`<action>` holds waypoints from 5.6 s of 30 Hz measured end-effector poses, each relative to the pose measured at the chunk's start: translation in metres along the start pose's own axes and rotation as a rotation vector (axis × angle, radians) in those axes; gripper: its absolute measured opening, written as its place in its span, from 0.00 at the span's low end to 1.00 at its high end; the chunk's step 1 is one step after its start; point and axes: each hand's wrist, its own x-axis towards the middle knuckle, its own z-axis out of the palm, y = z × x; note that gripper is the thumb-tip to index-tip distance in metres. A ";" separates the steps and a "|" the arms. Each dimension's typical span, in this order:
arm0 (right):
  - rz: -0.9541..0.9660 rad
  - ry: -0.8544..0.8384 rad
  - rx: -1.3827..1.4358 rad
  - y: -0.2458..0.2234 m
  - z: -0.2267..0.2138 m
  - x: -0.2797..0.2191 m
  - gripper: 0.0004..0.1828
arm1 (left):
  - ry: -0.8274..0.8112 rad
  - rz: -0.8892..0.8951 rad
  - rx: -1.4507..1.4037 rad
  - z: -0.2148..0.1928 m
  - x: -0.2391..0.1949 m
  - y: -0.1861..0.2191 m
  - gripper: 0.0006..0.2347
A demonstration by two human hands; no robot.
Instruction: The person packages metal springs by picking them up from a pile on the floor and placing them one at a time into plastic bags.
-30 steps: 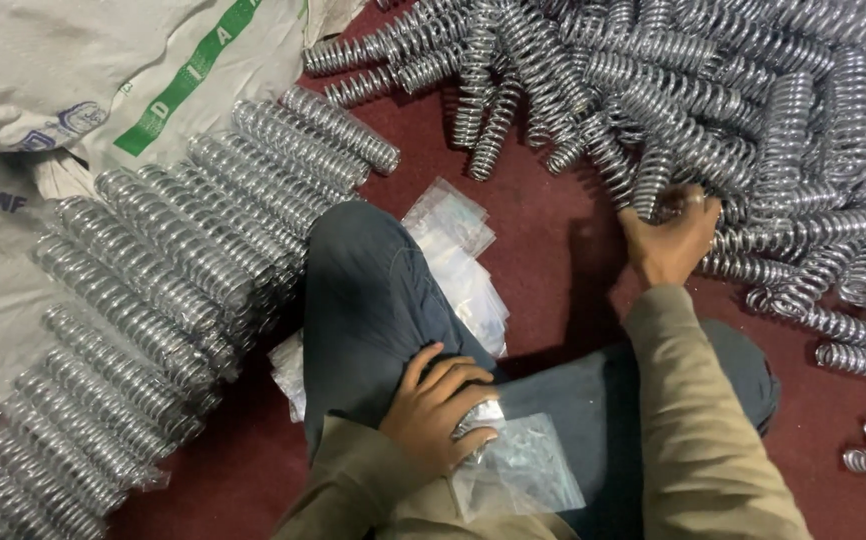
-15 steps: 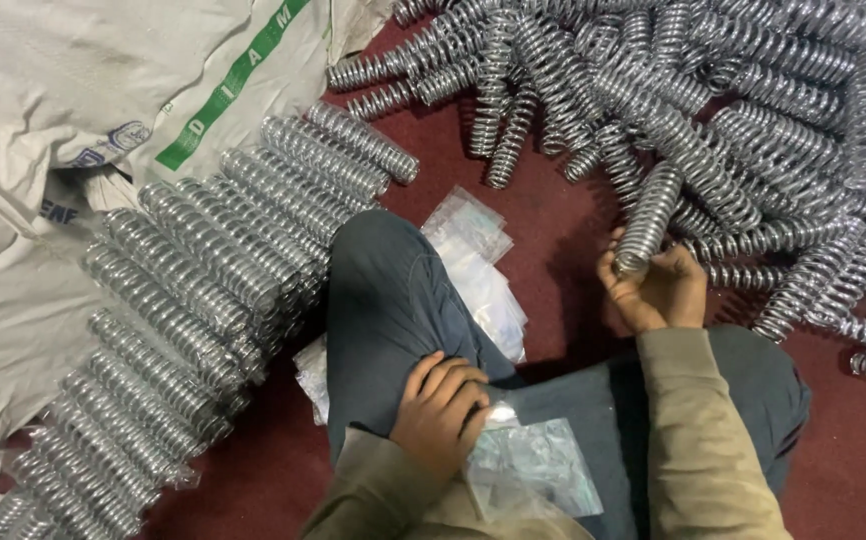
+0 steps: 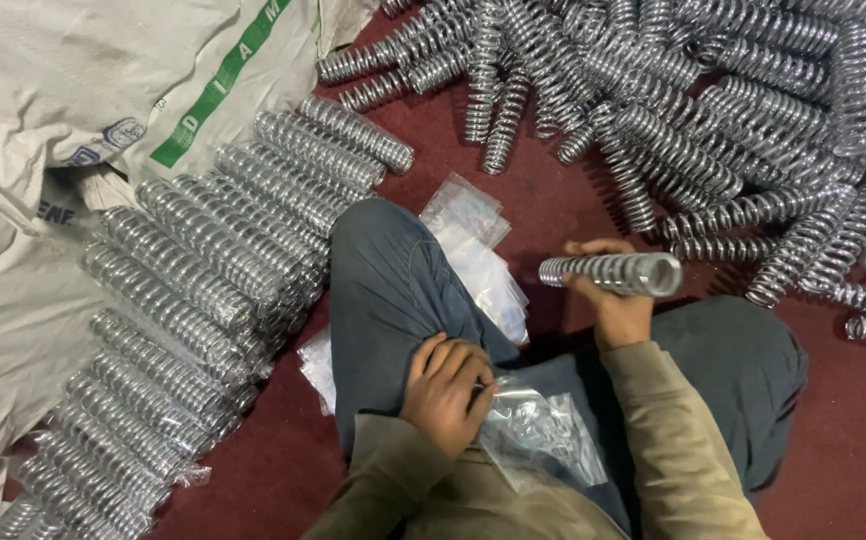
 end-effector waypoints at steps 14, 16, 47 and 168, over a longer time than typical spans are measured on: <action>-0.046 0.014 -0.481 -0.059 0.041 -0.012 0.25 | 0.390 -0.400 -0.662 -0.063 0.032 0.041 0.08; -0.161 -0.060 -0.471 -0.104 0.049 -0.022 0.25 | 0.403 -0.149 -0.587 -0.070 0.047 0.043 0.06; 0.394 -0.058 0.093 -0.109 0.032 -0.119 0.08 | -0.377 -0.400 -1.367 0.019 0.008 0.017 0.17; 0.096 -0.276 -0.829 -0.118 0.026 -0.026 0.34 | -0.418 0.131 -0.166 0.071 0.132 -0.026 0.34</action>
